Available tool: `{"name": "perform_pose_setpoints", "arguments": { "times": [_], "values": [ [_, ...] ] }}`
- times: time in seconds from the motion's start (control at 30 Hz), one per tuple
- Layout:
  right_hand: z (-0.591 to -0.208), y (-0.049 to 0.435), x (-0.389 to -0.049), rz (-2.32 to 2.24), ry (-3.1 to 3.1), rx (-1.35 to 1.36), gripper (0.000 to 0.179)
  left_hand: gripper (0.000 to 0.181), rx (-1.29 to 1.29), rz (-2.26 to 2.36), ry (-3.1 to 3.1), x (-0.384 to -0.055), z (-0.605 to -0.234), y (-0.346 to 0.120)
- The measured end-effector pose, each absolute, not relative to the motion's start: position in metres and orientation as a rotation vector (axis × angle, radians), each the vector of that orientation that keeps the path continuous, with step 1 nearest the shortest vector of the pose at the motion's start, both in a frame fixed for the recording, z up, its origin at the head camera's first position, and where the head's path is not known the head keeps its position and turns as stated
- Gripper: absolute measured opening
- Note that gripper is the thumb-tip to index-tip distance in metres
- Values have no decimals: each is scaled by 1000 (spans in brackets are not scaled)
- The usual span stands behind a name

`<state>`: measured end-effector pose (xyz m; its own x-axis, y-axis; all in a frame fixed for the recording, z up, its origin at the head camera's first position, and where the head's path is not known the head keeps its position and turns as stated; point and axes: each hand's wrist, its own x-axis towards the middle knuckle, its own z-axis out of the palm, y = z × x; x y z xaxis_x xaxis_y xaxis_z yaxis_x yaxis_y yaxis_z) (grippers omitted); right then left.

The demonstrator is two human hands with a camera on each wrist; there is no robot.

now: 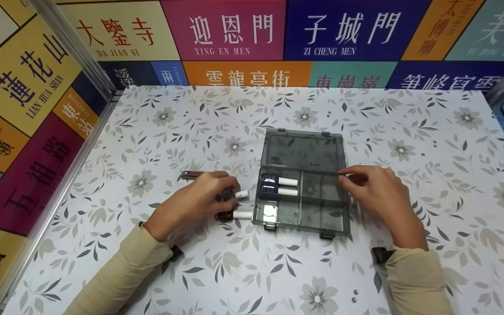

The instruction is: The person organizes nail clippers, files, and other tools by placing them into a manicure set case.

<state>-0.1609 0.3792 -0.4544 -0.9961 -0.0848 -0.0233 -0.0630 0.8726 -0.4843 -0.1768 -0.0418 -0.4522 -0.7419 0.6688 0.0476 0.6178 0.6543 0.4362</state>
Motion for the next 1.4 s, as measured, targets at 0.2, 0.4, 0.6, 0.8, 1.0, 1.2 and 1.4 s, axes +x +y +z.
{"name": "perform_pose_setpoints", "arguments": {
  "times": [0.2,0.4,0.6,0.8,1.0,1.2,1.4],
  "values": [
    [-455,380,-160,-773,3001,-120,34,12,1143,629,2801,-175,-451,-40],
    [-456,379,-161,-771,3007,-121,33,13,1264,648,2842,-175,-449,-37],
    [-456,380,-161,-772,3018,-129,32,16,1343,708,2890,-174,-447,-34],
    [-455,381,-161,-772,3022,-135,32,14,1432,767,2921,-173,-446,-23],
    [-455,380,-161,-780,3007,-132,33,18,1456,789,2892,-171,-445,-11],
    [-454,378,-160,-792,2979,-102,35,17,1484,768,2864,-171,-446,2],
    [-452,378,-160,-802,2964,-99,37,18,1497,764,2832,-172,-447,12]
  ]
}}
